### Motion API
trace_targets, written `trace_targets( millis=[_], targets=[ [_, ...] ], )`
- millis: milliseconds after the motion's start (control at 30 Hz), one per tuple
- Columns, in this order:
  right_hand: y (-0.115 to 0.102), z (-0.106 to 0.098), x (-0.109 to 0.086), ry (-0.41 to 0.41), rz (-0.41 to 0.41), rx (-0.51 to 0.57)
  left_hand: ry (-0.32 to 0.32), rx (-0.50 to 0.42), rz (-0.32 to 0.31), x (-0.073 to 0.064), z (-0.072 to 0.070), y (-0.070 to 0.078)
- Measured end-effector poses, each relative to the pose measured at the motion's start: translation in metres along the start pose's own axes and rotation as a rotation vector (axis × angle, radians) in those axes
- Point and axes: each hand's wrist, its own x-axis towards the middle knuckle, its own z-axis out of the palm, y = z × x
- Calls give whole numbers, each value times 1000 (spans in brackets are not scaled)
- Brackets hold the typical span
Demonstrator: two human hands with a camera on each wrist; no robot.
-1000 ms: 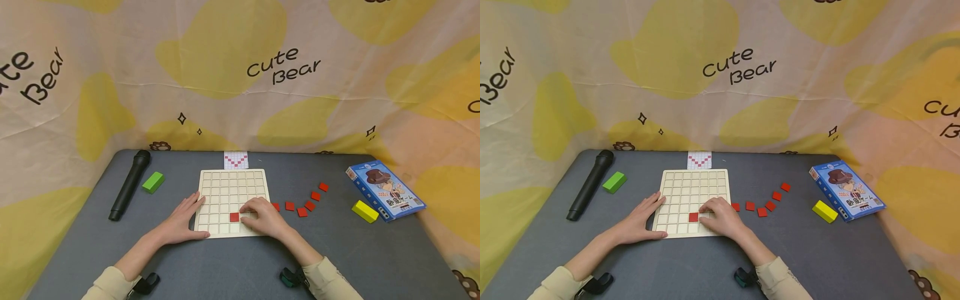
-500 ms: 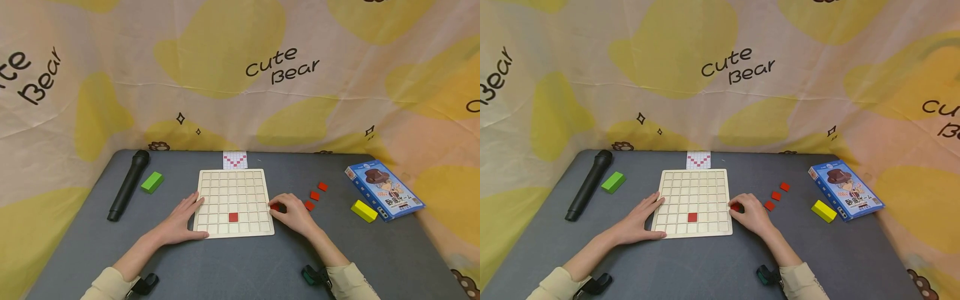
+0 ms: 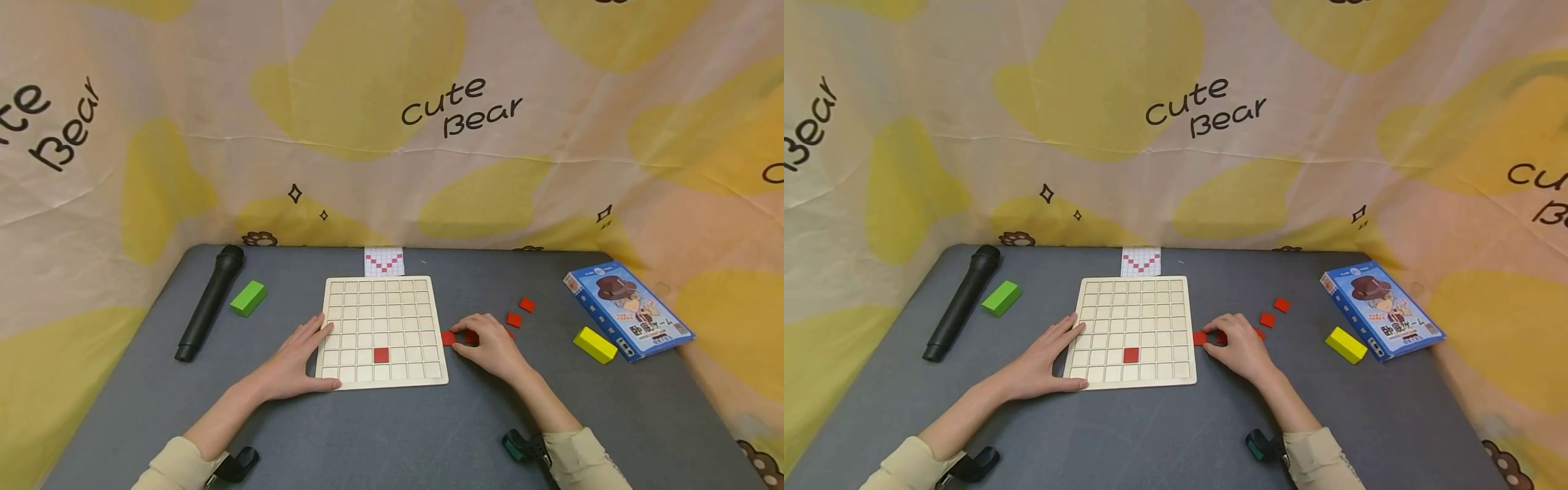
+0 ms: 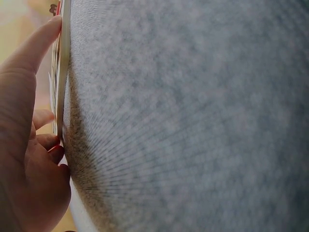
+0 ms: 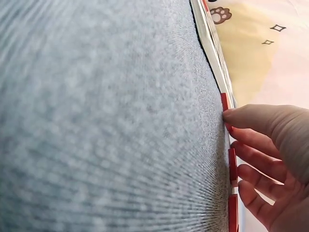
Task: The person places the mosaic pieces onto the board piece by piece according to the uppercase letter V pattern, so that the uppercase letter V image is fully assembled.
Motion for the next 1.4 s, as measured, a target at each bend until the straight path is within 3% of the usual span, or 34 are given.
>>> trace_targets(
  millis=[700,1400],
  targets=[
    [-2,0,3,63,20,3,-8,6,9,0,0,-4],
    [-53,44,29,-18,-64,171,-3,5,10,-1,1,-3]
  ],
)
